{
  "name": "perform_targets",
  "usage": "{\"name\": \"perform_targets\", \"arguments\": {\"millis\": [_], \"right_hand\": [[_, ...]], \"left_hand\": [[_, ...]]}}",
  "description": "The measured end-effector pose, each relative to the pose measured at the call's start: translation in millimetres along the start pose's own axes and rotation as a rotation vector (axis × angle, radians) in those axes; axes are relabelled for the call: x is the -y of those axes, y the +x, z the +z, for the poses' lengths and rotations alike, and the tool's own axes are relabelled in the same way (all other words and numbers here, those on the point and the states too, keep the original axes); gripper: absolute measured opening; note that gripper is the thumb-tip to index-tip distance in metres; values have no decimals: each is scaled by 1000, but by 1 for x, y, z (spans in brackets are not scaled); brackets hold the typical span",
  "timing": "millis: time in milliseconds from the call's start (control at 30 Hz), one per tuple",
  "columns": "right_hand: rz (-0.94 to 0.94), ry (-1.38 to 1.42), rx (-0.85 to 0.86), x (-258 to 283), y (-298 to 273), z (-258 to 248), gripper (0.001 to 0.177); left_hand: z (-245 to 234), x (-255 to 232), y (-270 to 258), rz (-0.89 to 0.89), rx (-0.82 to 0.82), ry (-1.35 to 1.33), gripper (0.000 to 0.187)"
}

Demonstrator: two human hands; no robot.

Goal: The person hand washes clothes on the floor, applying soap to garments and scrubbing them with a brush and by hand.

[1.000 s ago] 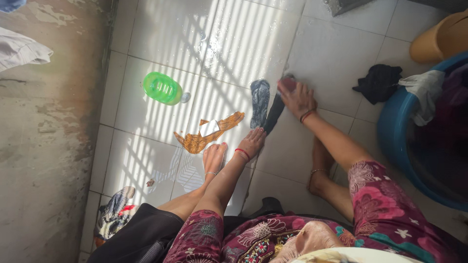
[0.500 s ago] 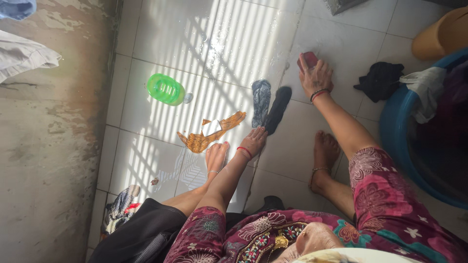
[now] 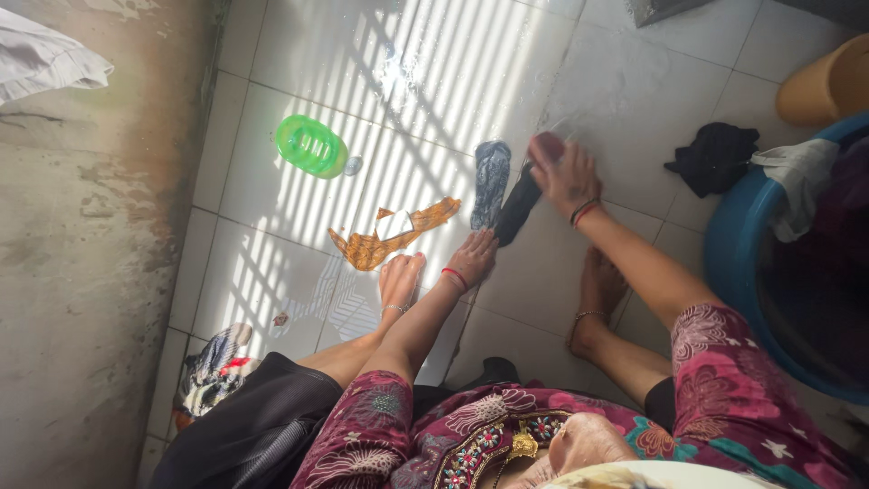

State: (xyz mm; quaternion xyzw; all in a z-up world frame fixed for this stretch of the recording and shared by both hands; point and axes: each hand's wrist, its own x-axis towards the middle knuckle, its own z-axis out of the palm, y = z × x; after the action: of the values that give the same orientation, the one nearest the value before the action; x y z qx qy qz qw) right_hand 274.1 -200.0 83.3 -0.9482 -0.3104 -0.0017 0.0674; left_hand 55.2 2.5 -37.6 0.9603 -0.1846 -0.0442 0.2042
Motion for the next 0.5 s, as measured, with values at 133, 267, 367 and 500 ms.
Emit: {"name": "perform_targets", "arguments": {"millis": [133, 267, 367, 500], "right_hand": [[-307, 42, 278, 79, -36, 37, 52], [-138, -178, -51, 30, 61, 55, 48], [-55, -264, -9, 25, 68, 43, 34], [-349, -74, 146, 80, -31, 43, 51]], "left_hand": [[7, 1, -14, -42, 180, -12, 28], [-6, 7, -10, 91, -20, -11, 47], [-14, 7, -2, 70, 56, -51, 45], [-8, 0, -10, 20, 146, 4, 39]]}}
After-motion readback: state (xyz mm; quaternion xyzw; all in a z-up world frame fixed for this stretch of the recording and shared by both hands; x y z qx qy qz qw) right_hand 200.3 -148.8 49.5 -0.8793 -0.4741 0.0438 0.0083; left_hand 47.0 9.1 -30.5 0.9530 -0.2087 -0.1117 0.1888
